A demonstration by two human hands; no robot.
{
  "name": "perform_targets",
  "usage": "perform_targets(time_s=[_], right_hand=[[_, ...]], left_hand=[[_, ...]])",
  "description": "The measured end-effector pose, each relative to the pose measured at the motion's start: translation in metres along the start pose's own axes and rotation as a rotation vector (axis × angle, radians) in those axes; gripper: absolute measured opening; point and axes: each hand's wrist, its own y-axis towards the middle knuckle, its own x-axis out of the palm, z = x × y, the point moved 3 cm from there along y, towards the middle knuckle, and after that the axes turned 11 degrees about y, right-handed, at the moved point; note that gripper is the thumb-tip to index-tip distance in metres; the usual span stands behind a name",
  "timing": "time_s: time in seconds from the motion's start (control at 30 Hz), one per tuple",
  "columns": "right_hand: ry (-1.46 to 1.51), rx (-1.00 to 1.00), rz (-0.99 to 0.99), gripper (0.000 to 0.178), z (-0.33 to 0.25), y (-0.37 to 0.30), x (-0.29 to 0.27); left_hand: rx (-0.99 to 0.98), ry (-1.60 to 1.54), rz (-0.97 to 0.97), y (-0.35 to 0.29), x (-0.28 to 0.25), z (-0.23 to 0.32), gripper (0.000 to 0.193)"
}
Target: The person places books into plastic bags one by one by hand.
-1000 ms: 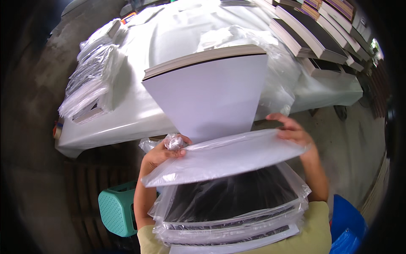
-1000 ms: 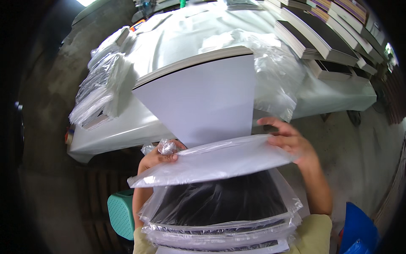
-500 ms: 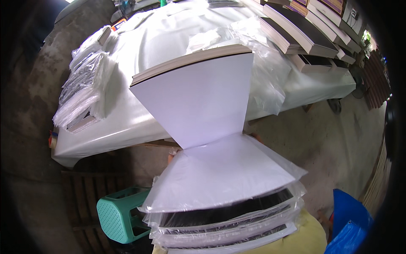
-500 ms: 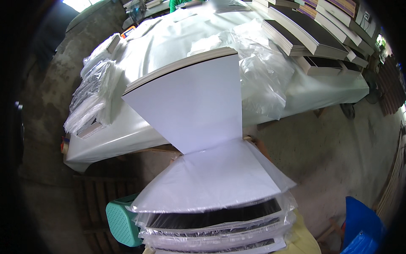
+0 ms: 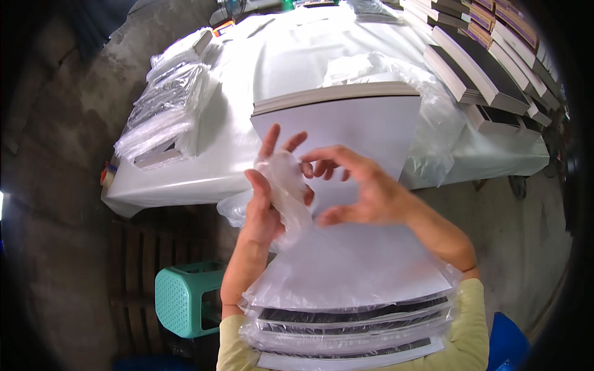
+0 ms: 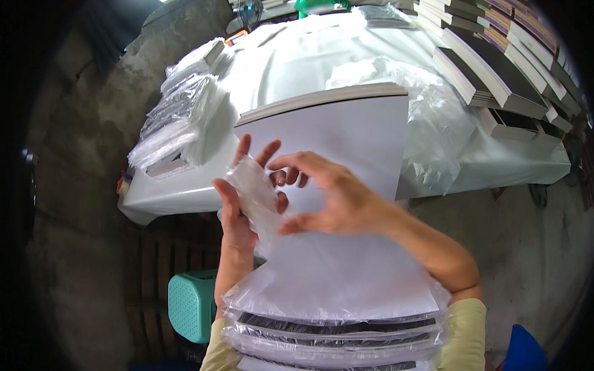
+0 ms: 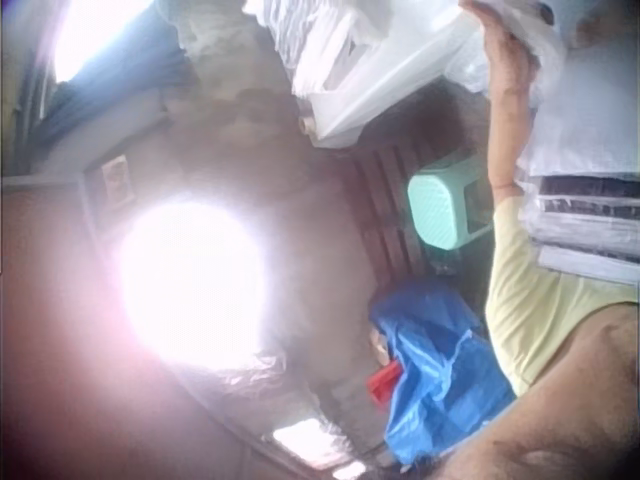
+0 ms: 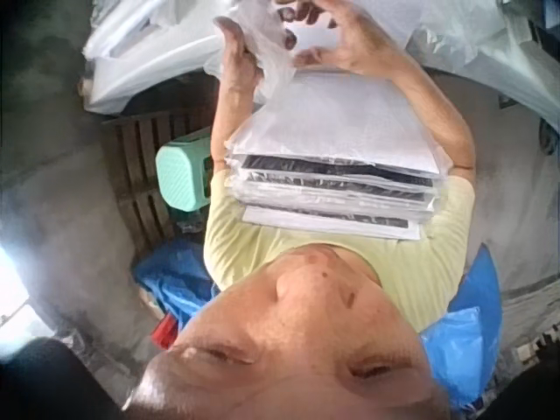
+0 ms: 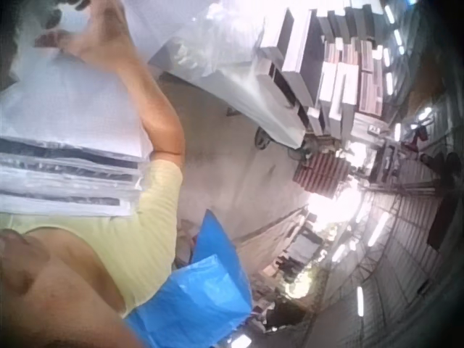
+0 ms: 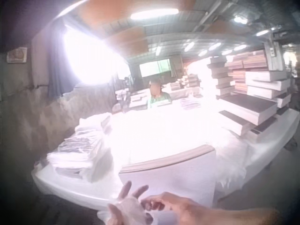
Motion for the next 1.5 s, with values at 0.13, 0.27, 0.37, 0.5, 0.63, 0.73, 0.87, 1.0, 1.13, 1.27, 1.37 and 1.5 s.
perform_targets(time_s=[0.13, 0.27, 0.37, 0.5, 0.63, 0.73, 0.87, 1.0, 1.13, 1.27, 1.37, 1.5], right_hand=[[0.098, 0.089, 0.192, 0.021, 0.016, 0.009, 0.01], [0.225, 0.157, 0.278, 0.018, 0.033, -0.003, -0.006], [0.373, 0.195, 0.278, 0.018, 0.037, -0.01, -0.013], [0.076, -0.035, 0.207, 0.025, 0.015, -0.002, -0.003], [0.132, 0.051, 0.365, 0.02, 0.022, 0.001, -0.018], [0.184, 0.061, 0.405, 0.025, 0.024, 0.0, -0.019], [0.081, 0.081, 0.51, 0.039, 0.025, -0.001, -0.017], [0.079, 0.116, 0.436, 0.054, 0.028, -0.006, -0.013], [0.162, 0.142, 0.341, 0.053, 0.037, -0.007, -0.012], [0.293, 0.081, 0.481, 0.054, 0.032, -0.009, -0.015], [0.134, 0.013, 0.503, 0.051, 0.024, -0.009, -0.012], [0.08, 0.039, 0.422, 0.048, 0.021, -0.008, -0.013]], left_hand=[[0.096, 0.144, -0.268, 0.0, 0.009, -0.009, 0.086], [-0.273, 0.286, 0.099, -0.01, -0.007, -0.023, 0.05], [-0.308, 0.258, 0.197, -0.01, -0.01, -0.026, 0.029], [-0.233, 0.364, 0.093, -0.007, -0.005, -0.029, 0.02], [-0.243, 0.344, 0.179, -0.008, 0.009, -0.024, 0.029], [-0.248, 0.397, 0.253, -0.005, 0.003, -0.026, 0.035], [-0.219, 0.369, 0.268, -0.004, -0.007, -0.037, 0.038], [-0.226, 0.215, 0.283, -0.003, -0.002, -0.036, 0.039], [-0.313, 0.028, 0.246, -0.008, -0.003, -0.044, 0.034], [-0.351, -0.073, 0.292, -0.01, -0.001, -0.043, 0.03], [-0.372, -0.097, 0.276, -0.01, -0.005, -0.046, 0.031], [-0.394, -0.146, 0.239, -0.012, -0.001, -0.047, 0.032]])
